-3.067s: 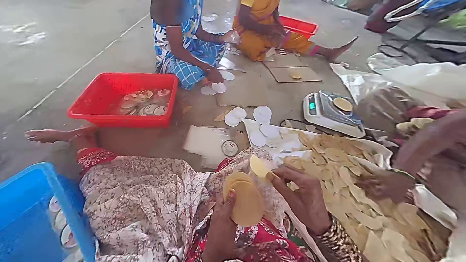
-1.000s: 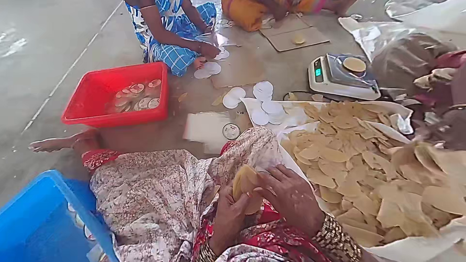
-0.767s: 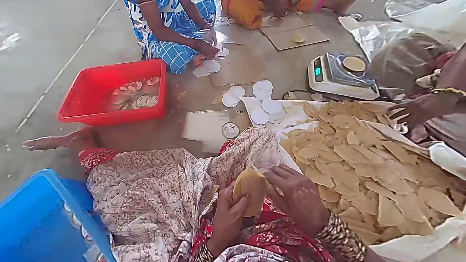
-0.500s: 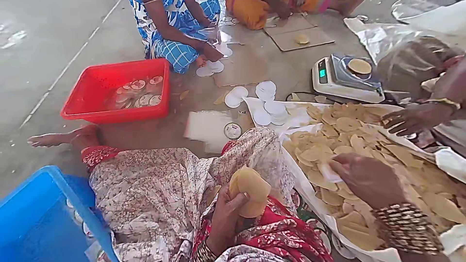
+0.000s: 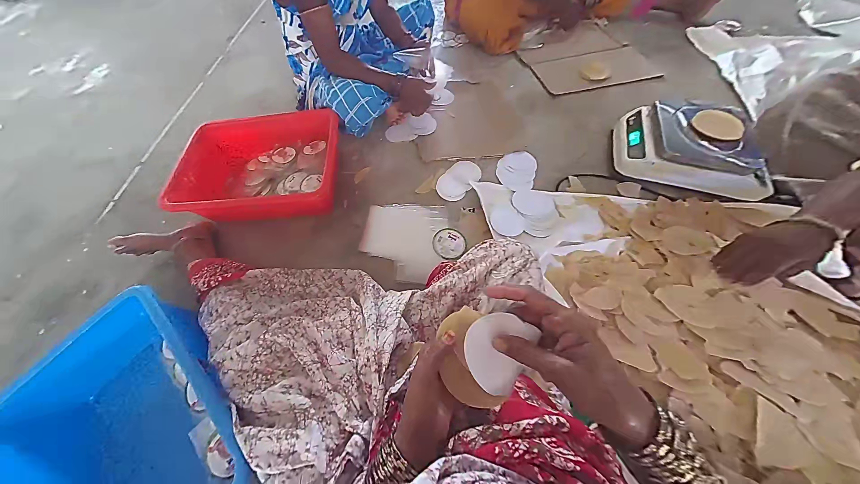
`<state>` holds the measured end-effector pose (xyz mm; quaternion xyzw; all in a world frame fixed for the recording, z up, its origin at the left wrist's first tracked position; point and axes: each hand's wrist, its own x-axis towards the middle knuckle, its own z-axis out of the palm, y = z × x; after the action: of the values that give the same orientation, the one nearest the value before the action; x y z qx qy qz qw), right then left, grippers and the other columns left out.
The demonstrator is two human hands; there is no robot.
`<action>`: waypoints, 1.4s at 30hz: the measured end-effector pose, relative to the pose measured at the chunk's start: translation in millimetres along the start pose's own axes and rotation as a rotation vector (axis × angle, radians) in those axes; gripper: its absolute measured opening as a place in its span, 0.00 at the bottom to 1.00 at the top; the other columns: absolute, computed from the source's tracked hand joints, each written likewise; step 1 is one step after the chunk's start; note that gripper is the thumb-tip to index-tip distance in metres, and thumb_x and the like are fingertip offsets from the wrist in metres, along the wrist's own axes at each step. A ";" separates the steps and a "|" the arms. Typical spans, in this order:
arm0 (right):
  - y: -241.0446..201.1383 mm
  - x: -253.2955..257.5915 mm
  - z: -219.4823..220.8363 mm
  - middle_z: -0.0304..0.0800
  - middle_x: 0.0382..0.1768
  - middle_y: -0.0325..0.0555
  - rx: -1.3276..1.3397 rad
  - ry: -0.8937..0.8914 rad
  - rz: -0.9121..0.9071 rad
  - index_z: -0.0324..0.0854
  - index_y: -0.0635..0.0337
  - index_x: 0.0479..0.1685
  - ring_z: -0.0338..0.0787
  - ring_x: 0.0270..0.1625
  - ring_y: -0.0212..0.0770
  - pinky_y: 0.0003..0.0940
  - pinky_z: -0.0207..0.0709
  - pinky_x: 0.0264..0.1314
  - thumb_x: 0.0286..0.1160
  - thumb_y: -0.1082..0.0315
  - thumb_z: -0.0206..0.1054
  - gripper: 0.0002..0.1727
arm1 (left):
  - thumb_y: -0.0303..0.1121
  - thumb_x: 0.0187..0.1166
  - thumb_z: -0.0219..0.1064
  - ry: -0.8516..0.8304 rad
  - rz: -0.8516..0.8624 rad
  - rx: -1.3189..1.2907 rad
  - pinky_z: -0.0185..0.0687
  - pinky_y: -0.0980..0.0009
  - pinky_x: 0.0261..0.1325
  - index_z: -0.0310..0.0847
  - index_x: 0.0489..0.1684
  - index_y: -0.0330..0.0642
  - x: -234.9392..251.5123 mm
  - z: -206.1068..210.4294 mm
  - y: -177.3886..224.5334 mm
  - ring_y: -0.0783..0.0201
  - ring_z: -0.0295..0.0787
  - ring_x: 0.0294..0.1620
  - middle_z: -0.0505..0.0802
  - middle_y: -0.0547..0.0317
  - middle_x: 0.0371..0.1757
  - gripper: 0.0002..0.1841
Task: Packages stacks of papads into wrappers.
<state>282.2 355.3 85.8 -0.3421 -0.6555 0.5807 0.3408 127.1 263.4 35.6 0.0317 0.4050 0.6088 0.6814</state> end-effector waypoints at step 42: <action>53.5 -8.2 65.2 0.96 0.51 0.43 0.289 0.208 -0.004 0.78 0.67 0.64 0.95 0.53 0.37 0.33 0.91 0.60 0.70 0.75 0.73 0.22 | 0.61 0.90 0.40 0.244 0.200 -0.367 0.89 0.57 0.58 0.78 0.64 0.38 16.3 21.6 -1.5 0.56 0.93 0.54 0.93 0.47 0.51 0.34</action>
<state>234.4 318.8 26.1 -0.3468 -0.5270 0.6296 0.4535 139.9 286.7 40.9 -0.1265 0.3621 0.7358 0.5581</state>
